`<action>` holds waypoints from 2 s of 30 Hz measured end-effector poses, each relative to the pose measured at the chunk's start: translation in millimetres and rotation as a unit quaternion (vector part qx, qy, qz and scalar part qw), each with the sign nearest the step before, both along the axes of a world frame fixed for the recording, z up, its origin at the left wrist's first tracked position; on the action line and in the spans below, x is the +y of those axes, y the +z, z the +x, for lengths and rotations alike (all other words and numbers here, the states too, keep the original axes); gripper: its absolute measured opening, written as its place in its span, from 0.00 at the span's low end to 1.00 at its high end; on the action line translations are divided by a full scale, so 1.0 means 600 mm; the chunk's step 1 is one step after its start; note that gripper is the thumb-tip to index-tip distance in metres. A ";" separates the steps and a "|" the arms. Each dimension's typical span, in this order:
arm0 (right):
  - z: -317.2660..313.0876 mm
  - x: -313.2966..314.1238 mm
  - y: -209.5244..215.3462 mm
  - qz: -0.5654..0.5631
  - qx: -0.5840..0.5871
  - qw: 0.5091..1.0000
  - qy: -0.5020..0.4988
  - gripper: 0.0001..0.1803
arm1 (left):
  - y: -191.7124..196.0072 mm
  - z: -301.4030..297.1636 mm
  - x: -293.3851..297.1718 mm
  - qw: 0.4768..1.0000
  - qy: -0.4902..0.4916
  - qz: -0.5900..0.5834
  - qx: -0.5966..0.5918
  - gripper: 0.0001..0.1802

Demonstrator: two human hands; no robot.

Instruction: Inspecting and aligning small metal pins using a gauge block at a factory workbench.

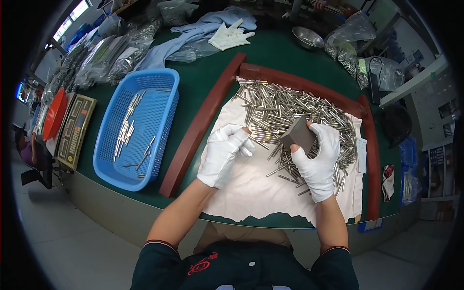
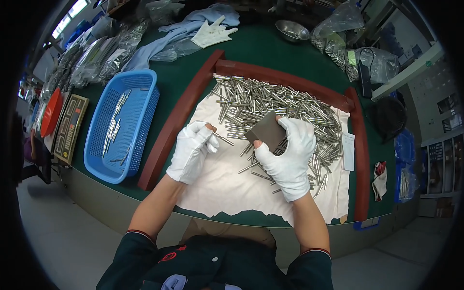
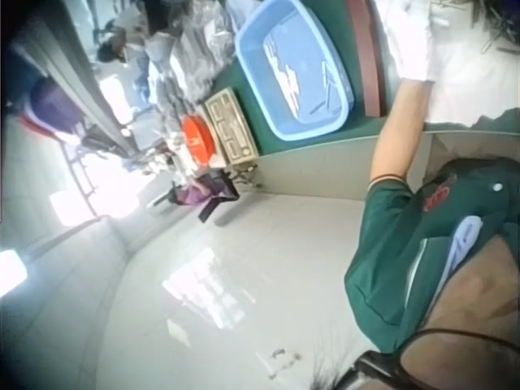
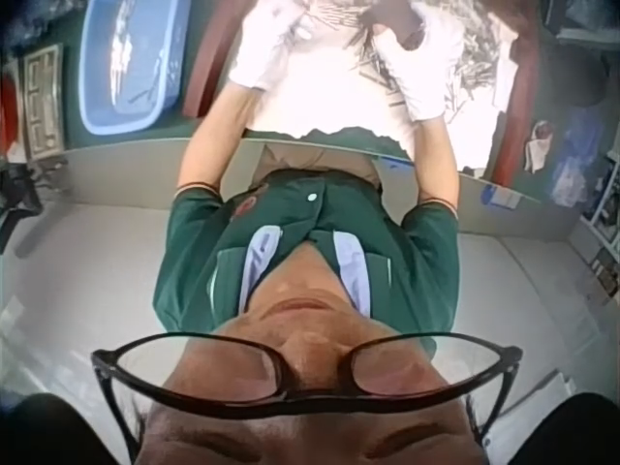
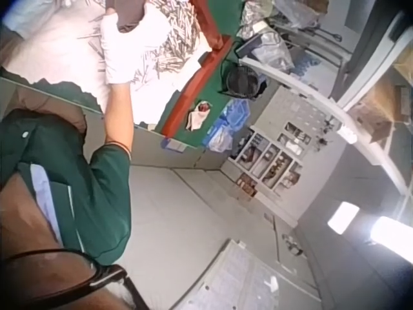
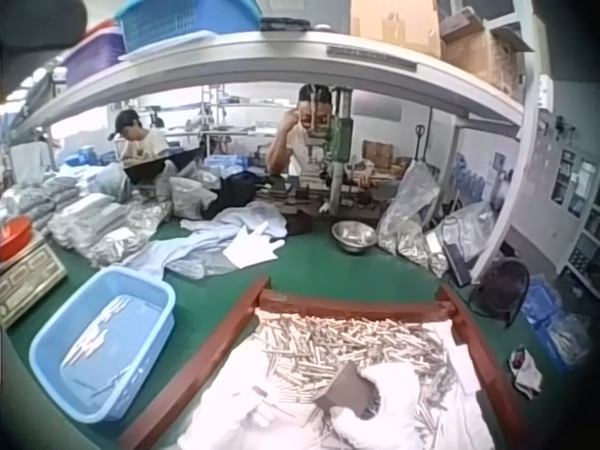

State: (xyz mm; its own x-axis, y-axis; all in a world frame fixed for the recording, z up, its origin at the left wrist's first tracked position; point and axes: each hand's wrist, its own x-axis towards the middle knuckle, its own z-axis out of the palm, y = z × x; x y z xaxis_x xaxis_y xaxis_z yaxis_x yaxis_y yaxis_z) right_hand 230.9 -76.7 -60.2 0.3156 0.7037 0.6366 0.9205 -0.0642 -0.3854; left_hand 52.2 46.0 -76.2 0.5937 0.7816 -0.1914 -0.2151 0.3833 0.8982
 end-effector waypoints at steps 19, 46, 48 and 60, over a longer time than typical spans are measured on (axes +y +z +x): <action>-0.012 -0.001 0.001 -0.015 0.030 0.997 0.070 0.32 | 0.009 0.001 -0.005 0.998 -0.010 0.036 0.052 0.09; -0.020 0.002 0.003 -0.043 0.085 0.980 0.173 0.30 | 0.017 0.003 -0.011 0.991 -0.054 0.035 0.115 0.10; -0.021 0.002 0.004 -0.042 0.086 0.980 0.173 0.30 | 0.016 0.002 -0.012 0.991 -0.057 0.036 0.114 0.11; -0.029 0.002 0.000 -0.073 0.072 0.984 0.146 0.30 | 0.020 0.003 -0.021 0.988 -0.074 0.083 0.110 0.11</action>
State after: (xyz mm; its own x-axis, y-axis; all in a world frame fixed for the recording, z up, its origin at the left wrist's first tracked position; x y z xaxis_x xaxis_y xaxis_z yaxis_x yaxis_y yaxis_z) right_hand 213.7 -75.7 -60.1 0.1656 0.8583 0.4857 0.8449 0.1305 -0.5187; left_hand 53.9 33.2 -64.1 0.6623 0.7208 -0.2045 0.0395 0.2390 0.9702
